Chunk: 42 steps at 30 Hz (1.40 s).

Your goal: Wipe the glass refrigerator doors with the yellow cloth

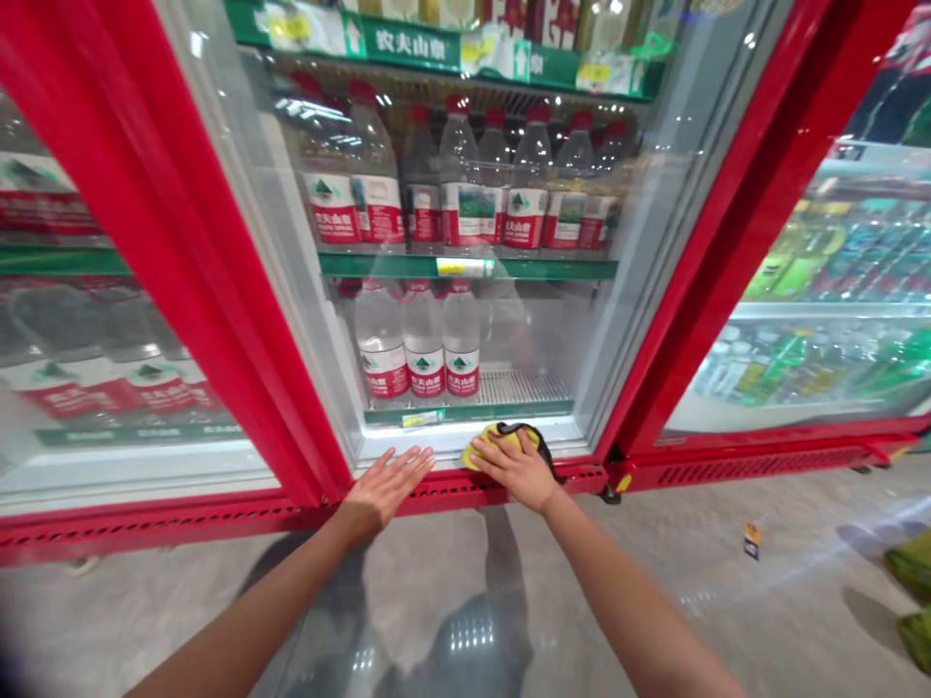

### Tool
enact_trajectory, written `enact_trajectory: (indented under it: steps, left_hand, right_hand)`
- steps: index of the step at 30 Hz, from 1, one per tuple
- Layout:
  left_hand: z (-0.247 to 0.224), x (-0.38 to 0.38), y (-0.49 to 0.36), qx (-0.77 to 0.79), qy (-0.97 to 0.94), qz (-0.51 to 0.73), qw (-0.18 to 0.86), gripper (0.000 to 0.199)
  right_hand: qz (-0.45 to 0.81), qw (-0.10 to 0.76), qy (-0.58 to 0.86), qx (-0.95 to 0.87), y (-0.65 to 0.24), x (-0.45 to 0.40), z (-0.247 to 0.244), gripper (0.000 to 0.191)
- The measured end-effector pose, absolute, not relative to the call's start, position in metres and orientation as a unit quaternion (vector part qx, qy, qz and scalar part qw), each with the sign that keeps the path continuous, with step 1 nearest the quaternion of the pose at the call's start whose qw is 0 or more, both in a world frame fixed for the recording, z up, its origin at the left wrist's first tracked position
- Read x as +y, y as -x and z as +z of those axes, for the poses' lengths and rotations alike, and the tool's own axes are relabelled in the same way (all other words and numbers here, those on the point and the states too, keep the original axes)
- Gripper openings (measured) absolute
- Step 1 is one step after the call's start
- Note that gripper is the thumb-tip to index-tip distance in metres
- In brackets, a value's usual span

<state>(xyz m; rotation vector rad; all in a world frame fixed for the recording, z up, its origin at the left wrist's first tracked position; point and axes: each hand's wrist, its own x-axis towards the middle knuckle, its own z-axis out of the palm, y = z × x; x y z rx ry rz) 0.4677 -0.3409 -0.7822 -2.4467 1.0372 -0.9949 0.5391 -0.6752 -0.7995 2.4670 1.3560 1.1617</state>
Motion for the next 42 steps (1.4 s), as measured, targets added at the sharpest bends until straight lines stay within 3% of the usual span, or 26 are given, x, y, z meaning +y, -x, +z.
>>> enact_trajectory:
  steps: [5,10,17,24,30,37,42]
  left_hand:
    - [-0.785,-0.371,-0.48,0.388,0.833,-0.367,0.145,0.059]
    - [-0.781,-0.391,-0.481,0.389,0.844,-0.351,0.118,0.065]
    - [-0.785,-0.411,-0.49,0.405,0.839,-0.346,0.109,0.065]
    - [-0.781,-0.413,-0.494,0.386,0.861,-0.318,0.087,0.074]
    - [-0.779,-0.417,-0.498,0.381,0.869,-0.309,0.07,0.073]
    - [-0.771,-0.425,-0.5,0.386,0.857,-0.336,0.056,0.076]
    - [-0.767,-0.438,-0.499,0.383,0.865,-0.322,0.052,0.078]
  right_hand:
    - [0.425,0.01,-0.816,0.391,-0.551,-0.688,-0.791,0.053]
    - [0.466,-0.077,-0.853,0.222,-0.538,-0.703,-0.822,0.053]
    - [0.467,-0.037,-0.814,0.344,-0.545,-0.694,-0.809,0.043]
    - [0.461,-0.233,-0.85,0.108,-0.539,-0.716,-0.825,0.045]
    - [0.442,-0.295,-0.843,0.081,-0.548,-0.716,-0.821,0.047]
    - [0.509,-0.358,-0.777,-0.089,-0.558,-0.72,-0.847,0.06]
    - [0.514,-0.366,-0.768,-0.11,-0.576,-0.71,-0.85,0.054]
